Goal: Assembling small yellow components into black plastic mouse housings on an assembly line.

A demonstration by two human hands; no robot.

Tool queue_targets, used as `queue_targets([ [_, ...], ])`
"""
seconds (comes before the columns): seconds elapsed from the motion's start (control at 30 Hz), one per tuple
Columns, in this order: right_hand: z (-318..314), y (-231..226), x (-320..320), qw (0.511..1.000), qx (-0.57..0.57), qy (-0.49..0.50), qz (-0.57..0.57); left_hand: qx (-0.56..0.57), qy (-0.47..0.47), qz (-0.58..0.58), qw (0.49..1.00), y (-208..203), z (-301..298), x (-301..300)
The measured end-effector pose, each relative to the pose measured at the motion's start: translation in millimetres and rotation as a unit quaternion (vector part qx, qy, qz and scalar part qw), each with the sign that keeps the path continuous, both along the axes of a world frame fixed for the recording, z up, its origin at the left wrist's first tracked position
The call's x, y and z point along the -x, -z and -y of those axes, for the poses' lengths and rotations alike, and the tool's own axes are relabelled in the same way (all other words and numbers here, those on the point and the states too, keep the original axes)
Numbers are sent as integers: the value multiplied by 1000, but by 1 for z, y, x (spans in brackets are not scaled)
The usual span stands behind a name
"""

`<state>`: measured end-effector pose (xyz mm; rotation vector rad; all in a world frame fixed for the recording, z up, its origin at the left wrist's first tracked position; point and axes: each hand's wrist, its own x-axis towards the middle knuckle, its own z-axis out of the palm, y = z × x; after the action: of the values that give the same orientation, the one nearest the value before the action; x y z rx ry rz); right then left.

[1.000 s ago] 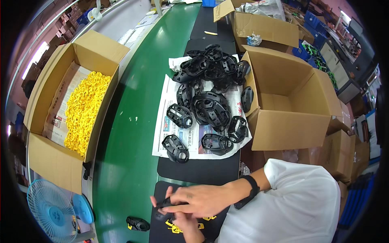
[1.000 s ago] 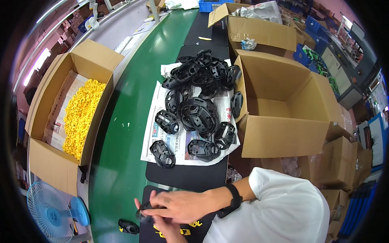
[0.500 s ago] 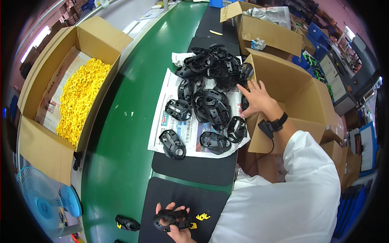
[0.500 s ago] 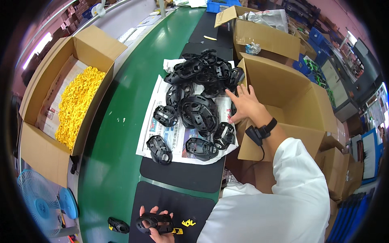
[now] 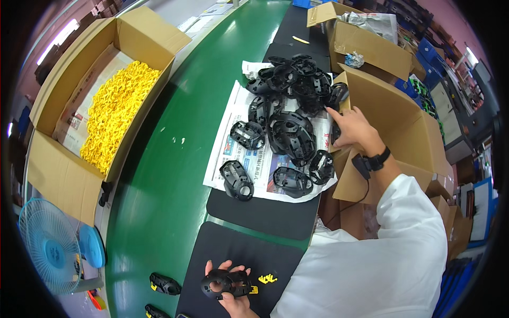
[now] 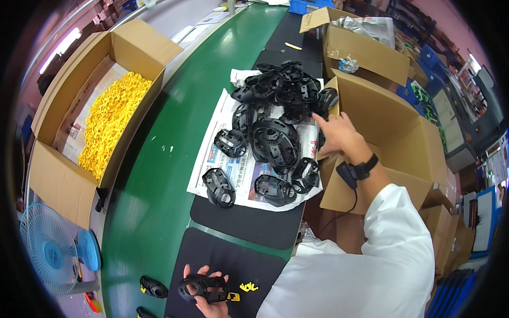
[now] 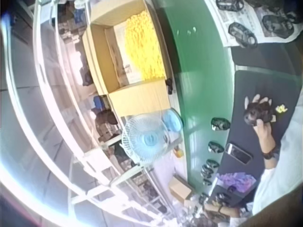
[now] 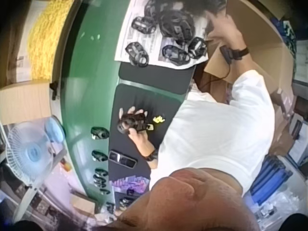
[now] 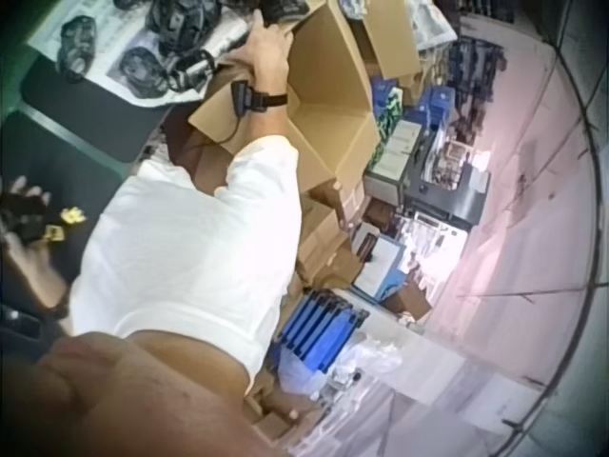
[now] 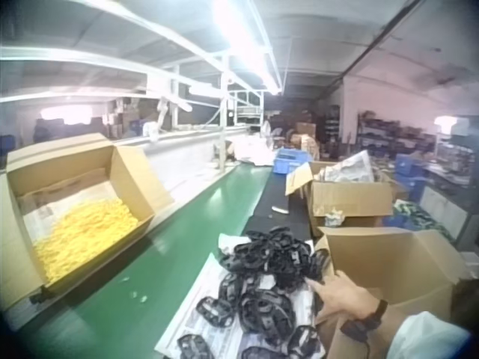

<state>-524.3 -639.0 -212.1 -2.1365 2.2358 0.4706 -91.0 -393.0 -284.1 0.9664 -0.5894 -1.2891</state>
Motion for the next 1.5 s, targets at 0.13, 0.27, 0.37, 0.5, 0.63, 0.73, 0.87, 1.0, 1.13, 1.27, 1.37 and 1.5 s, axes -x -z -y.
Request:
queue_targets([
  [0.13,-17,-23,-24,984,146,-77,73,8,-37,-90,995,0,-5,-7],
  [0.27,-43,-46,-76,899,202,-151,359,31,-7,-185,982,5,-1,-14],
  [0.37,-43,-27,-124,898,165,-224,341,50,5,-231,972,5,1,-13],
  [0.5,-22,10,-162,900,128,-321,265,70,-37,-210,975,6,-12,-19],
  [0.63,-22,22,-179,899,149,-324,255,34,-142,-161,976,4,-37,-30],
  [0.73,-51,16,-210,847,129,-365,363,50,-206,-122,970,6,-56,-44],
  [0.87,-105,47,-259,684,-158,-559,441,75,-215,-192,955,13,-76,-53],
  [1.0,-139,84,-286,578,-255,-655,415,48,-157,-243,956,17,-87,-50],
  [1.13,-152,83,-294,607,-249,-686,315,-33,-134,-237,962,18,-94,-34],
  [1.27,-154,77,-293,657,-228,-665,271,-15,-103,-224,969,21,-91,-24],
  [1.37,-148,54,-295,639,-215,-631,384,29,-75,-253,964,22,-89,-21],
  [1.5,-161,20,-301,468,-173,-665,556,-13,-97,-234,967,6,-71,-13],
])
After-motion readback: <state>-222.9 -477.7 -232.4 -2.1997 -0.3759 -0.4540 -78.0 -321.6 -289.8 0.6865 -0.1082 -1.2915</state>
